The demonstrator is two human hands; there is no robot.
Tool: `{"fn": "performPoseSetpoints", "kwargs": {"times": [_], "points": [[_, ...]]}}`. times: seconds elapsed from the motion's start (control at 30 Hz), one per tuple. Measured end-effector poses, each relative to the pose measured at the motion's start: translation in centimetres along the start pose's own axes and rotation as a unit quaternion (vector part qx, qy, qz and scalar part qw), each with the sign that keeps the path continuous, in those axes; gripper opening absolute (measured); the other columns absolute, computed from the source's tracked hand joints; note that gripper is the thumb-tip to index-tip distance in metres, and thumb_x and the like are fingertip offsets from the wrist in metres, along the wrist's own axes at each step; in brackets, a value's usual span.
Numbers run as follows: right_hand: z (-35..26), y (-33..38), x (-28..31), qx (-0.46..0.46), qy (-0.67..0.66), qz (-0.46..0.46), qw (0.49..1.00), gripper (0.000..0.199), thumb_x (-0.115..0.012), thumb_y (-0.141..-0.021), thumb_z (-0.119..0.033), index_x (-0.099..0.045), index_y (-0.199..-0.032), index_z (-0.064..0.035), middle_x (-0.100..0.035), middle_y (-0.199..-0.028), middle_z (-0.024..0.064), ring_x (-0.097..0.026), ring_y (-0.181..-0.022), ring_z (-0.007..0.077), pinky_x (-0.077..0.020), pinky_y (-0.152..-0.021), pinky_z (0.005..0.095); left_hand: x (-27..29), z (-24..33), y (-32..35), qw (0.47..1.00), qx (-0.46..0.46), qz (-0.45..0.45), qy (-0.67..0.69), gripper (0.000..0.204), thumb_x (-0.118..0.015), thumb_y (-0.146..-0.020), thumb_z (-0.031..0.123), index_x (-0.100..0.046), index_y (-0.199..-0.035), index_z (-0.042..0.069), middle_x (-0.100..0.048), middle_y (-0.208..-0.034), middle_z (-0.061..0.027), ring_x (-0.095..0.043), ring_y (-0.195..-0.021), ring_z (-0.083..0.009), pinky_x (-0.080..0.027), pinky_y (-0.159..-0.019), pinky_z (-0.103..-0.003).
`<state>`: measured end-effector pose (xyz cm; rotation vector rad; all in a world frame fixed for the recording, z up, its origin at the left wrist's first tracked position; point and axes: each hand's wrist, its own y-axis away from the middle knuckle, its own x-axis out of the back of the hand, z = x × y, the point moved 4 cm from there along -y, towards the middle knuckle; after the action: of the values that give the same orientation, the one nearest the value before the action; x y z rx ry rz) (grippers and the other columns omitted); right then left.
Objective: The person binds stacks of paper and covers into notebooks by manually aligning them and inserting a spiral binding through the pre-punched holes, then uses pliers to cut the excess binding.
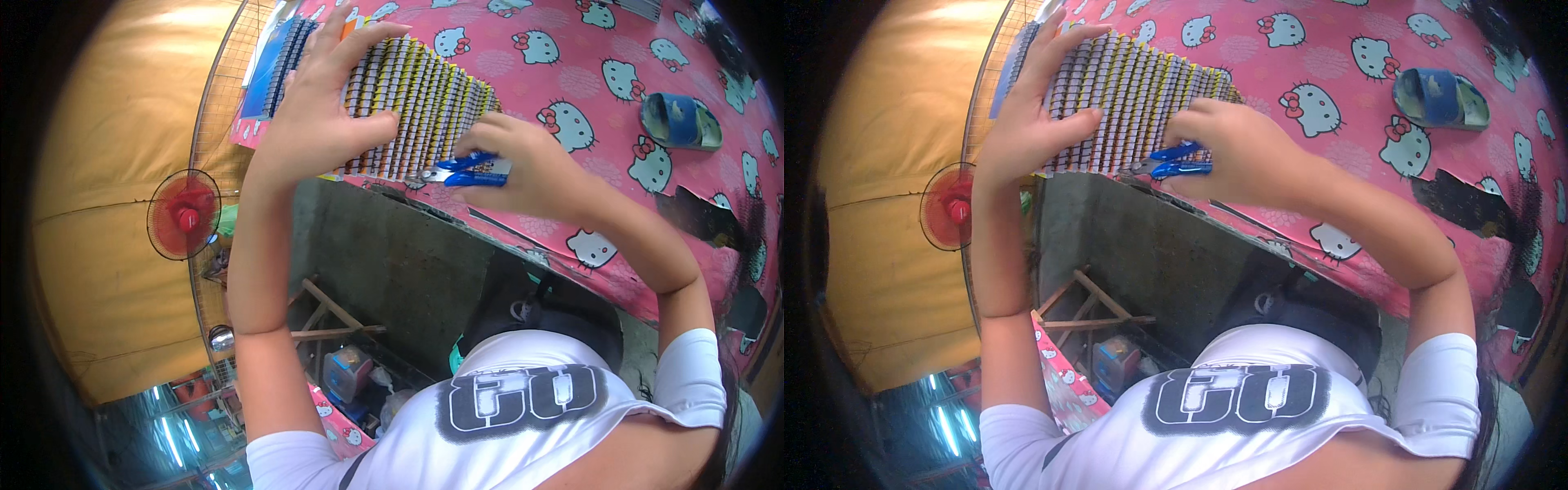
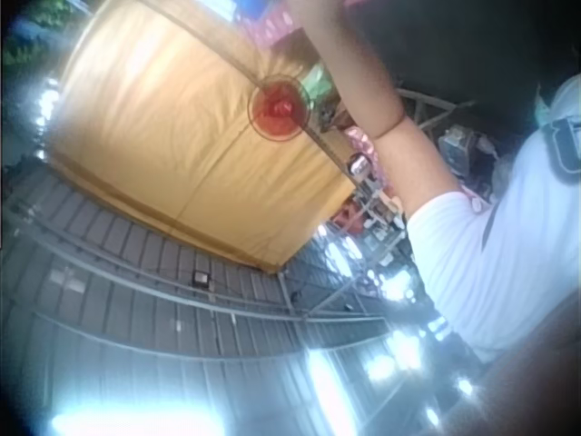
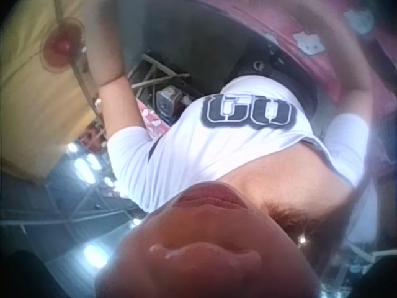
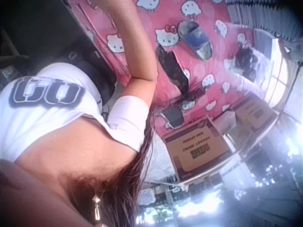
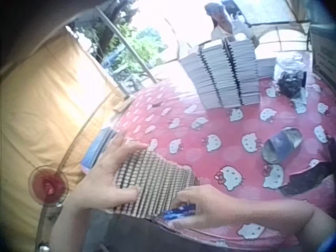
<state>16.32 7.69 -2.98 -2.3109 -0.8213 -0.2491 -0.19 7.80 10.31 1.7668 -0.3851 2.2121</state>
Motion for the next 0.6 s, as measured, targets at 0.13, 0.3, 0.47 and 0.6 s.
{"fn": "performPoseSetpoints", "kwargs": {"times": [0.13,0.3,0.47,0.6], "points": [[2.7,0.1,-0.8,-0.435,-0.379,-0.215,0.788,0.04,-0.079,-0.072,-0.038,-0.069,-0.089,-0.0026,-0.065,-0.08,0.0129,-0.064,-0.066,0.0235,-0.0514,-0.066,0.0355,0.0,-0.1,0.1,1.0,0.012,-0.007,-0.021,0.073,-0.069,-0.063,0.023,-0.048,-0.131,0.011,-0.03,-0.144,-0.0314,-0.026,-0.138,-0.0435,-0.021,-0.113,-0.047],[0.3,1.0,0.3,0.003,0.018,-0.011,1.0,0.044,-0.077,-0.075,-0.035,-0.061,-0.104,-0.0064,-0.061,-0.09,0.0115,-0.062,-0.082,0.0252,-0.0499,-0.072,0.0376,0.1,-0.6,0.4,0.999,0.031,-0.008,-0.007,0.074,-0.069,-0.061,0.021,-0.049,-0.131,0.012,-0.034,-0.142,-0.0292,-0.023,-0.139,-0.0421,-0.018,-0.114,-0.047],[-1.1,1.0,0.2,0.133,0.201,0.084,0.967,0.044,-0.079,-0.07,-0.031,-0.061,-0.102,-0.0067,-0.06,-0.094,0.0118,-0.061,-0.085,0.0269,-0.0486,-0.071,0.0357,0.0,-1.1,0.5,0.999,0.039,-0.011,-0.004,0.075,-0.069,-0.06,0.02,-0.049,-0.133,0.013,-0.038,-0.14,-0.0265,-0.016,-0.142,-0.041,-0.014,-0.115,-0.047],[1.1,0.3,-0.4,0.012,-0.021,0.001,1.0,0.04,-0.079,-0.072,-0.036,-0.065,-0.095,-0.005,-0.061,-0.082,0.009,-0.061,-0.073,0.0202,-0.0476,-0.061,0.0321,0.1,-0.7,0.3,0.999,0.049,-0.008,0.017,0.076,-0.069,-0.06,0.022,-0.048,-0.133,0.012,-0.034,-0.143,-0.0291,-0.017,-0.142,-0.0417,-0.015,-0.115,-0.048]]}}
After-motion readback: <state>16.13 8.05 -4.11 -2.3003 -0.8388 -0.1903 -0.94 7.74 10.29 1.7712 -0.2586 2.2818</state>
